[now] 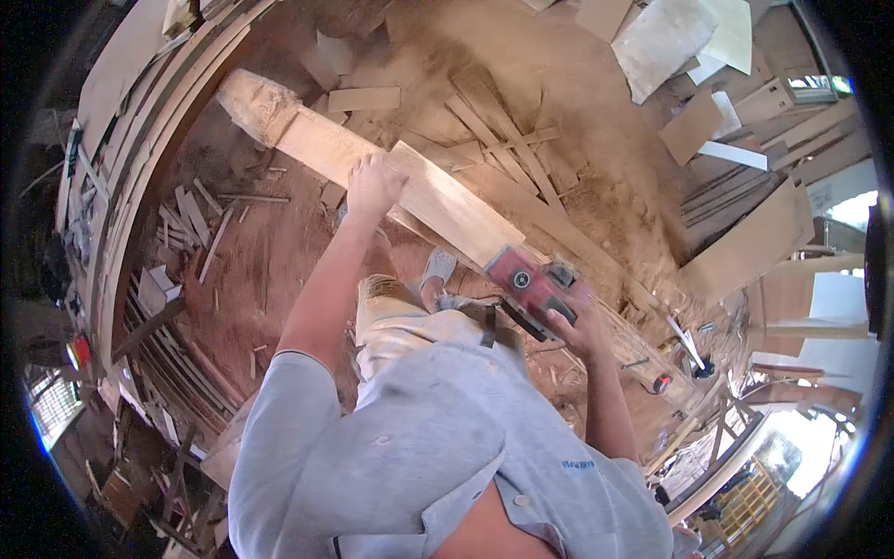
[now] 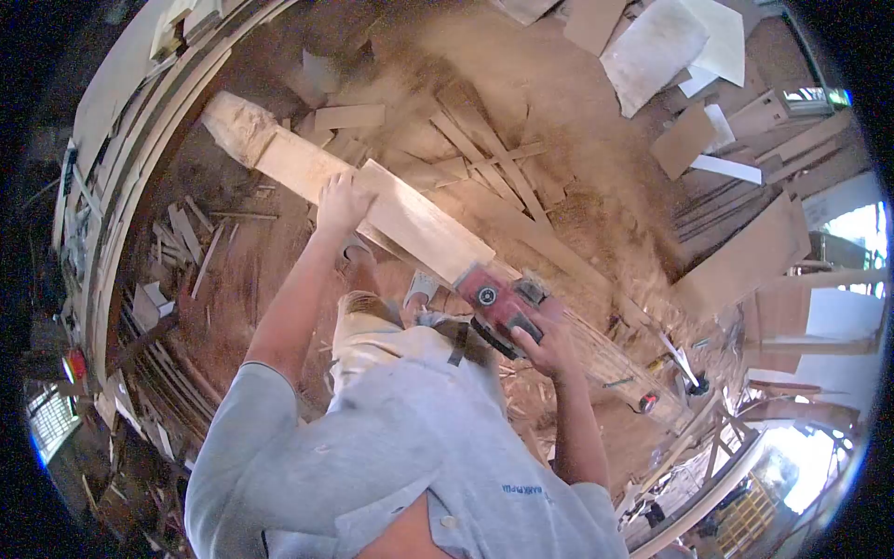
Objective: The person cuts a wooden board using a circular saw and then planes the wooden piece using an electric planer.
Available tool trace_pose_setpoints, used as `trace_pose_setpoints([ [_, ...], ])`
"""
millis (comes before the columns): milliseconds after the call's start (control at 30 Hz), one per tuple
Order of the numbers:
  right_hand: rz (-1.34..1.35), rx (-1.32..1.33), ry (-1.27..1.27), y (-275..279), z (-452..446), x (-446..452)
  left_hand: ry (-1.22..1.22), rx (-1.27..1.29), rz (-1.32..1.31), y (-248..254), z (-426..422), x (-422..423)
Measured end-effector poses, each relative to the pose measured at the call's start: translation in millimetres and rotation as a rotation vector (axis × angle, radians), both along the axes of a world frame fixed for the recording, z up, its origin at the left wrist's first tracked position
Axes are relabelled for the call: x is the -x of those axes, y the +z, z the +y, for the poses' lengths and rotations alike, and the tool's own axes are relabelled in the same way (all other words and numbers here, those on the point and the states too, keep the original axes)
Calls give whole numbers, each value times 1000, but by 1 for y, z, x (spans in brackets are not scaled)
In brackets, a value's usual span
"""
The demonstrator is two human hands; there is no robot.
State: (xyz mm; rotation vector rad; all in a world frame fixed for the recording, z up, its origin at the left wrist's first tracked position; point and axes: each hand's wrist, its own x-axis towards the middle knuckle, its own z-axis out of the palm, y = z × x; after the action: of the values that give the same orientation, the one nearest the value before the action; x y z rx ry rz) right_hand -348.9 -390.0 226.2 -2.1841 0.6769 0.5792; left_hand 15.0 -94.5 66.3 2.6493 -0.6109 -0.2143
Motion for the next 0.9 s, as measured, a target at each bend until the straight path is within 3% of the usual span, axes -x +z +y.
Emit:
trace_pose_setpoints([
  [100, 31, -18, 38, -4, 4, -13, 138, 47, 177, -1, 24, 7],
  [167, -140, 21, 111, -11, 7, -22, 213, 55, 303, 6, 32, 12],
  [200, -225, 40, 151, -14, 8, -28, 211, 105, 285, 2, 37, 16],
  [400, -71, -51, 103, -14, 14, -65, 238, 275, 231, -11, 50, 25],
  [500, 123, -73, 171, -8, 19, -92, 251, 334, 215, -13, 55, 26],
  [667, 26, -94, 180, -6, 38, -122, 331, 444, 298, -5, 71, 24],
  [767, 34, -111, 186, -6, 52, -145, 262, 541, 217, -11, 79, 23],
  [867, -22, -118, 185, -9, 71, -166, 244, 399, 140, -18, 83, 20],
  [900, -54, -118, 185, -12, 77, -173, 263, 455, 182, -21, 85, 20],
])
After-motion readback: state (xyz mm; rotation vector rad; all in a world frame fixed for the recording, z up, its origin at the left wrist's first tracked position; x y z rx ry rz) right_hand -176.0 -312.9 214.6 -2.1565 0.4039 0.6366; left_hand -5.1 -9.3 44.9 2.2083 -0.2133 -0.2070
